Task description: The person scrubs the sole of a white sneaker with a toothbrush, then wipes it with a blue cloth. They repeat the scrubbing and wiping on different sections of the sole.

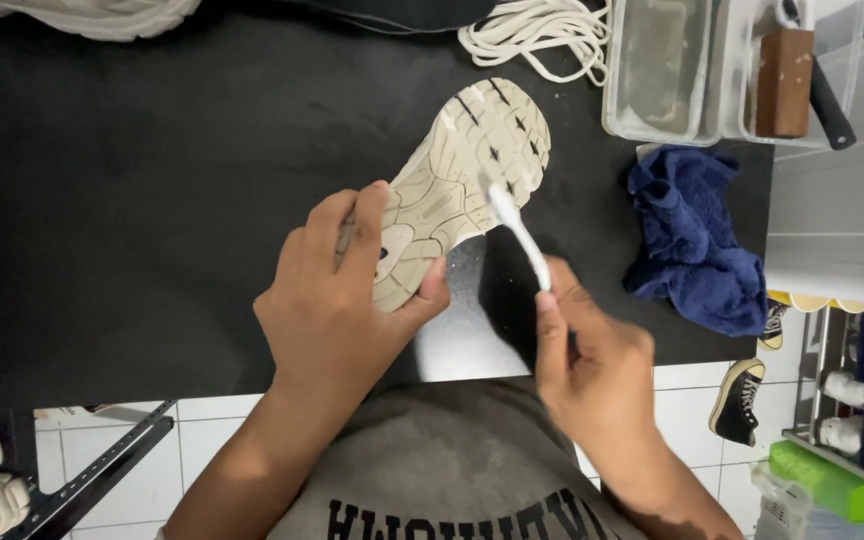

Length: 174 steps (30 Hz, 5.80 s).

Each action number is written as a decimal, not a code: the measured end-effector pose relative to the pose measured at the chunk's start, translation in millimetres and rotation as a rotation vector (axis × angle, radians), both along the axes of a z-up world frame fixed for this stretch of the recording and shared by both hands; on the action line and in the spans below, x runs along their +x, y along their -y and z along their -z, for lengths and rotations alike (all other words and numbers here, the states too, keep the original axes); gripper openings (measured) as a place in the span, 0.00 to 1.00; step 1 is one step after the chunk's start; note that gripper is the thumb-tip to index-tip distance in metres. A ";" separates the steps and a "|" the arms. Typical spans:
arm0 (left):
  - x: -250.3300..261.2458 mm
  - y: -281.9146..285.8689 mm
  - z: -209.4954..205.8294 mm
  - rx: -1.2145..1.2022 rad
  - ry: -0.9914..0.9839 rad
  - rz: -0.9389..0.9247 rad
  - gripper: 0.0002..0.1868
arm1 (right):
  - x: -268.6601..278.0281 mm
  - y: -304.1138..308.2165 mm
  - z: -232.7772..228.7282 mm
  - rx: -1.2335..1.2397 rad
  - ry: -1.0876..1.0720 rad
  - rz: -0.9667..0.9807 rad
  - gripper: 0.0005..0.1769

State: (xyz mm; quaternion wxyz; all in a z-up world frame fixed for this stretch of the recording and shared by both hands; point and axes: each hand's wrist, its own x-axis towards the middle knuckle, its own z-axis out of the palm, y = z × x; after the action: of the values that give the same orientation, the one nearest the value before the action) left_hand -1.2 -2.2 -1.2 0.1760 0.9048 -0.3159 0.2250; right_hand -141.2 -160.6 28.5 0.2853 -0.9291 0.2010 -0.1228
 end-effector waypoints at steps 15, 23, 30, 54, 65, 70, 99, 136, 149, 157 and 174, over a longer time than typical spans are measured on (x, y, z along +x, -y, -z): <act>-8.5 -0.5 -2.2 0.042 -0.003 0.043 0.28 | -5.7 64.6 -11.2 -0.210 0.143 0.180 0.11; 1.2 -7.3 -2.6 -0.022 -0.034 0.195 0.24 | -17.2 193.8 4.2 -0.650 -0.133 0.291 0.06; 3.2 -13.3 -14.3 -0.043 -0.166 0.357 0.24 | 7.7 213.9 22.5 -0.846 -0.077 0.109 0.11; 7.8 -14.5 -14.8 -0.046 -0.201 0.398 0.25 | 13.0 78.2 -3.9 -0.423 0.080 -0.132 0.34; 11.7 -16.3 -13.1 -0.053 -0.226 0.392 0.26 | 55.9 82.9 -5.8 -0.568 0.095 -0.493 0.19; 11.8 -16.3 -13.7 -0.079 -0.254 0.377 0.25 | 32.9 87.8 -12.3 -0.451 -0.091 -0.552 0.24; 14.3 -17.0 -10.0 -0.045 -0.226 0.394 0.25 | 36.0 39.0 -48.5 -0.931 0.033 -0.767 0.05; 18.0 -17.0 -9.6 -0.062 -0.260 0.403 0.25 | 4.0 38.8 -28.6 -0.454 -0.102 -0.483 0.22; 19.0 -17.4 -9.3 -0.070 -0.282 0.419 0.26 | 16.7 44.1 -53.3 -0.790 -0.213 -0.693 0.16; 15.8 -16.6 -9.8 -0.058 -0.259 0.395 0.24 | 32.1 39.8 -54.5 -0.996 -0.112 -0.826 0.10; 19.7 -15.8 -9.9 -0.033 -0.271 0.398 0.28 | -1.7 66.7 -25.0 -0.577 0.126 -0.610 0.11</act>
State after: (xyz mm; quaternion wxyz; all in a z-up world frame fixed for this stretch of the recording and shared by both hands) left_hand 18.5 13.6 8.7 0.2726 0.8435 -0.4578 0.0677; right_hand -142.9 -227.3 53.5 0.0486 -0.9784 -0.1435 -0.1403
